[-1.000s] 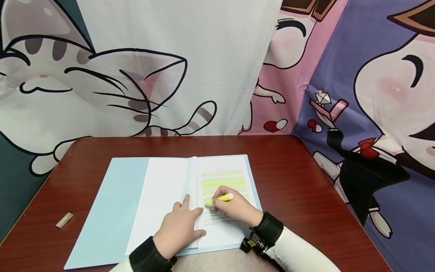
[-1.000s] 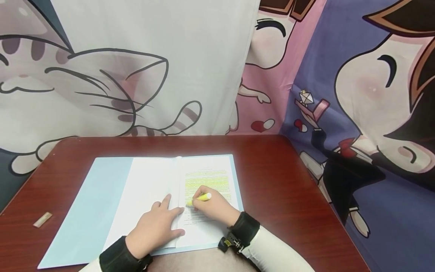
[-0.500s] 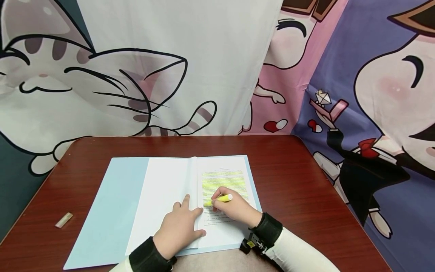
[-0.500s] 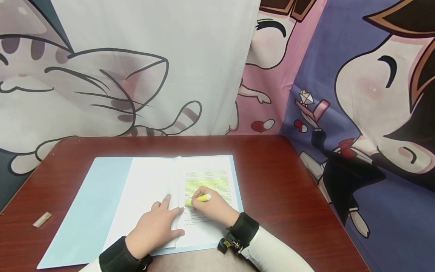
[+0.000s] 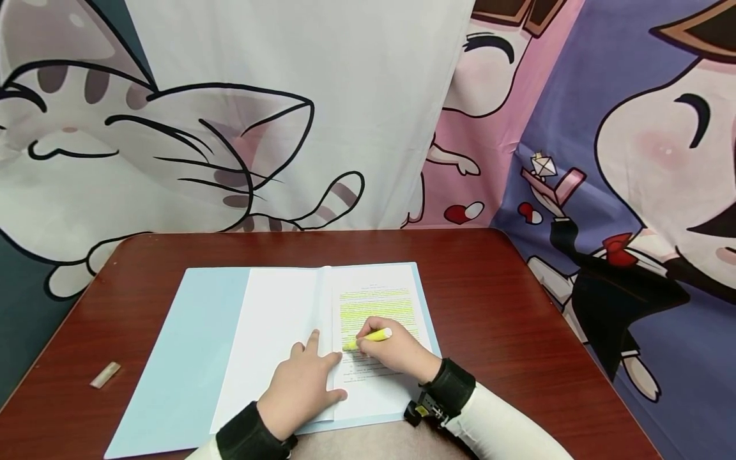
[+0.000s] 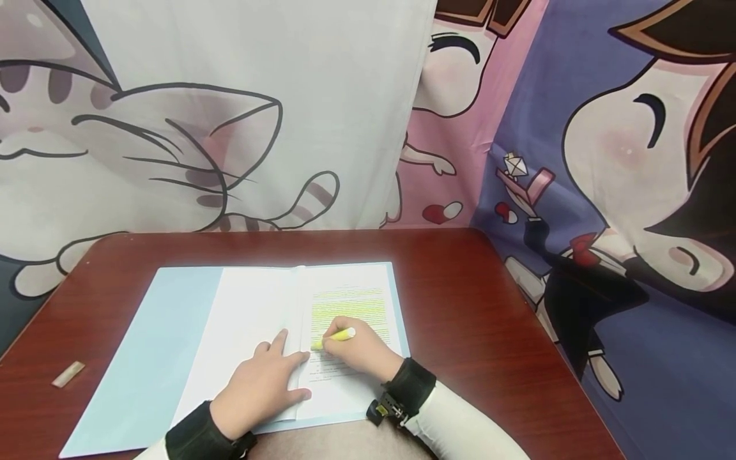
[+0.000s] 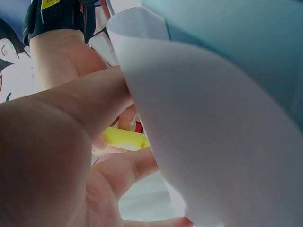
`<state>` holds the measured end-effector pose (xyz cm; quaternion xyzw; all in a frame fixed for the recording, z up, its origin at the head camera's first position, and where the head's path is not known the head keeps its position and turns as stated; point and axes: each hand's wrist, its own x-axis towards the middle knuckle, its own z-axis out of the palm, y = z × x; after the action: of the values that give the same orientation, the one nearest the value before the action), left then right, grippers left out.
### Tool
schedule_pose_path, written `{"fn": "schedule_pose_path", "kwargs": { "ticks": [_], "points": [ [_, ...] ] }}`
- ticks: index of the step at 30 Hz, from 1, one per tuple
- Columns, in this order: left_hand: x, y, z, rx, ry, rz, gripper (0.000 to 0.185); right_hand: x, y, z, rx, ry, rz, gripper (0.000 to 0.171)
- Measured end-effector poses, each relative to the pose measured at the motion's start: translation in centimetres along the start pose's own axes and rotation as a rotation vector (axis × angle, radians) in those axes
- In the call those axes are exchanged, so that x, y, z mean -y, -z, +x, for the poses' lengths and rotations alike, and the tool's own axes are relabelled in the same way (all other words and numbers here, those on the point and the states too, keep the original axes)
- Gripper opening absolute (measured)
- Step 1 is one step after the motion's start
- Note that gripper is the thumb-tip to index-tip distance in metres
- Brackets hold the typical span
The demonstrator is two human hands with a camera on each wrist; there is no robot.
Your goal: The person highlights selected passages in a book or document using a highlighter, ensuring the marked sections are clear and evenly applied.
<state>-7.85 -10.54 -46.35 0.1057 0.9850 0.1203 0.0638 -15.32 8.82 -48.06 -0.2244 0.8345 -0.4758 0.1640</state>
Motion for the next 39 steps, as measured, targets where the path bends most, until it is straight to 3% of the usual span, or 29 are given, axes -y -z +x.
{"fn": "schedule_pose_path", "kwargs": {
  "ticks": [39],
  "points": [
    [-0.2, 0.2, -0.2, 0.006, 0.011, 0.017, 0.064, -0.1, 1.3, -0.9, -0.018, 0.004, -0.066, 0.004]
  ]
}}
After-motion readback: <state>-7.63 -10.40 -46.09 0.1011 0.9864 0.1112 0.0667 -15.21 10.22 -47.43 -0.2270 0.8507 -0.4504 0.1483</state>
